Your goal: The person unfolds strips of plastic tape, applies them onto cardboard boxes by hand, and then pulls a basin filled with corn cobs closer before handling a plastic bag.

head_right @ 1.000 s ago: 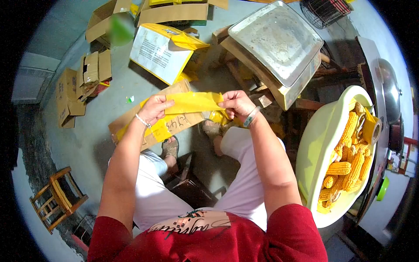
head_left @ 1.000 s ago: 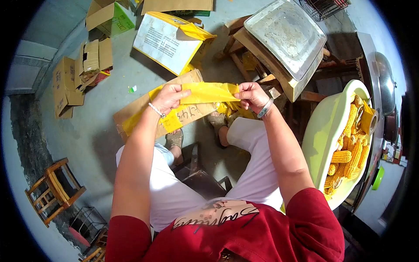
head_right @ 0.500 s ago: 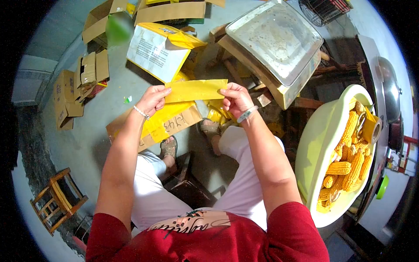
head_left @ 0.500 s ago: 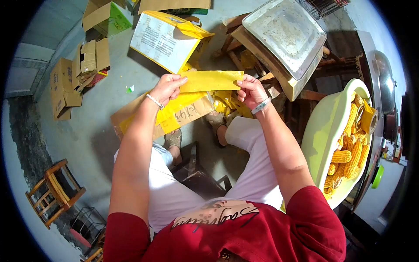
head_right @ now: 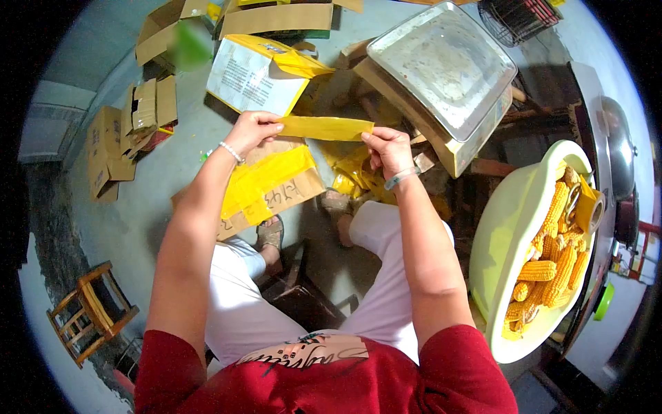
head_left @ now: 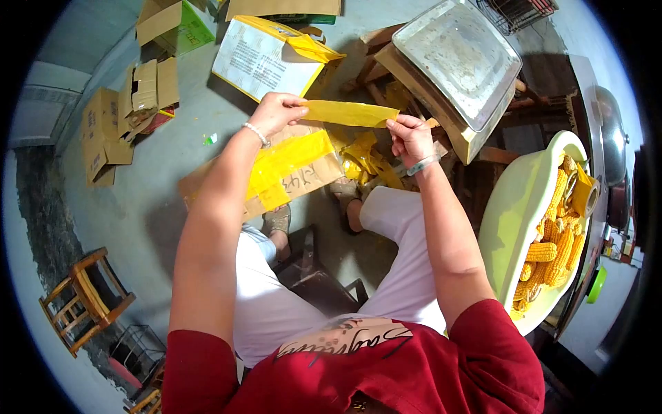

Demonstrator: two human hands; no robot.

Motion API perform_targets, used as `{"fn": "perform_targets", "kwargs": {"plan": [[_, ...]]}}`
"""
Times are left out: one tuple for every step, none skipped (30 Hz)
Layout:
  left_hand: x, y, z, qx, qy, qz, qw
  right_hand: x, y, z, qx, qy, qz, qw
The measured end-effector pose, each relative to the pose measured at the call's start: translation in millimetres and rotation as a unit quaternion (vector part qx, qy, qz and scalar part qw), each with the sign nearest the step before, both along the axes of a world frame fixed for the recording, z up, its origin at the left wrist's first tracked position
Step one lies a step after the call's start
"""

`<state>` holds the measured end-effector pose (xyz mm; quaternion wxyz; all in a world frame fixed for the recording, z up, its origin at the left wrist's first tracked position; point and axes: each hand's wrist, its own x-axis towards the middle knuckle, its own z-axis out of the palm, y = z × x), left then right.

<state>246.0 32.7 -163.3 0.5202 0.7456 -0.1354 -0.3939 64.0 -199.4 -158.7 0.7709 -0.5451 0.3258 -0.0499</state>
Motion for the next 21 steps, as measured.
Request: {"fn": "perform_targets", "kwargs": {"plan": [[3.7, -3.4, -2.0, 0.008, -0.060, -0.014, 0.998, 0.6, -0.6, -0.1, -0.006, -0.006, -0.001, 1.000], [9.8, -9.2, -7.0, 0.015, -0.119, -0.029, 0.992, 0.2, -1.4, -0.9, -0.013, -0.010, -0.002, 1.000], [14.6, -15.1, -11.1, 0.021, -0.177, -0.043, 0.983, -0.6, -1.9, -1.3, -0.019, -0.014, -0.003, 1.000], [18.1, -19.6, -15.1, 0.016, -0.227, -0.048, 0.973, -1.0, 0.8, -1.0, -0.021, -0.008, -0.013, 1.000], [21.8, -22.0, -18.8, 0.039, -0.246, -0.059, 0.967, -2.1, 0.7, -4.3, -0.024, 0.002, -0.013, 1.000], [23.6, -25.8, -14.9, 0.063, -0.265, -0.070, 0.960, -2.0, 2.7, -6.1, -0.017, 0.012, -0.020, 1.000], [25.2, -29.3, -12.0, 0.086, -0.284, -0.081, 0.952, -1.7, 4.6, -6.8, -0.009, 0.022, -0.027, 0.999], [26.9, -32.0, -11.2, 0.094, -0.244, -0.080, 0.962, -1.8, 4.9, -5.2, -0.011, 0.018, -0.015, 1.000], [28.9, -35.0, -11.1, 0.101, -0.204, -0.080, 0.970, -2.1, 4.8, -12.5, -0.007, 0.004, -0.023, 1.000], [31.1, -36.9, -11.4, 0.108, -0.164, -0.080, 0.977, -2.3, 5.9, -19.0, -0.016, 0.005, -0.020, 1.000], [33.1, -37.1, -14.3, 0.088, -0.119, -0.072, 0.986, -2.9, 7.1, -24.8, -0.023, 0.007, -0.017, 1.000], [34.7, -36.3, -20.7, 0.067, -0.074, -0.065, 0.993, -2.4, 9.7, -25.5, -0.021, 0.014, -0.014, 1.000], [36.7, -35.3, -27.8, 0.046, -0.029, -0.057, 0.997, -2.8, 11.8, -28.5, -0.041, 0.016, 0.010, 0.999], [39.4, -33.8, -36.4, 0.026, -0.023, -0.053, 0.998, -3.2, 14.1, -31.3, -0.036, 0.021, 0.020, 0.999], [40.3, -32.2, -40.4, 0.006, -0.017, -0.050, 0.999, -3.6, 18.0, -31.4, -0.031, 0.028, 0.031, 0.999], [41.1, -31.0, -44.9, -0.014, -0.010, -0.046, 0.999, -4.2, 21.9, -30.8, -0.028, 0.037, 0.047, 0.998], [41.6, -29.8, -49.7, -0.026, 0.023, -0.019, 0.999, -4.6, 24.8, -28.8, -0.006, 0.049, 0.065, 0.997], [37.9, -29.6, -42.4, -0.037, 0.055, 0.008, 0.998, -4.1, 27.2, -29.4, 0.016, 0.073, 0.065, 0.995], [35.1, -30.2, -38.1, -0.048, 0.088, 0.035, 0.994, -3.7, 29.4, -30.0, 0.037, 0.096, 0.066, 0.992], [33.9, -32.0, -38.7, -0.022, 0.071, 0.028, 0.997, -3.8, 31.9, -32.2, 0.026, 0.112, 0.077, 0.990], [32.8, -34.2, -39.6, 0.003, 0.054, 0.020, 0.998, -4.3, 34.7, -36.7, 0.014, 0.128, 0.088, 0.988]]}}
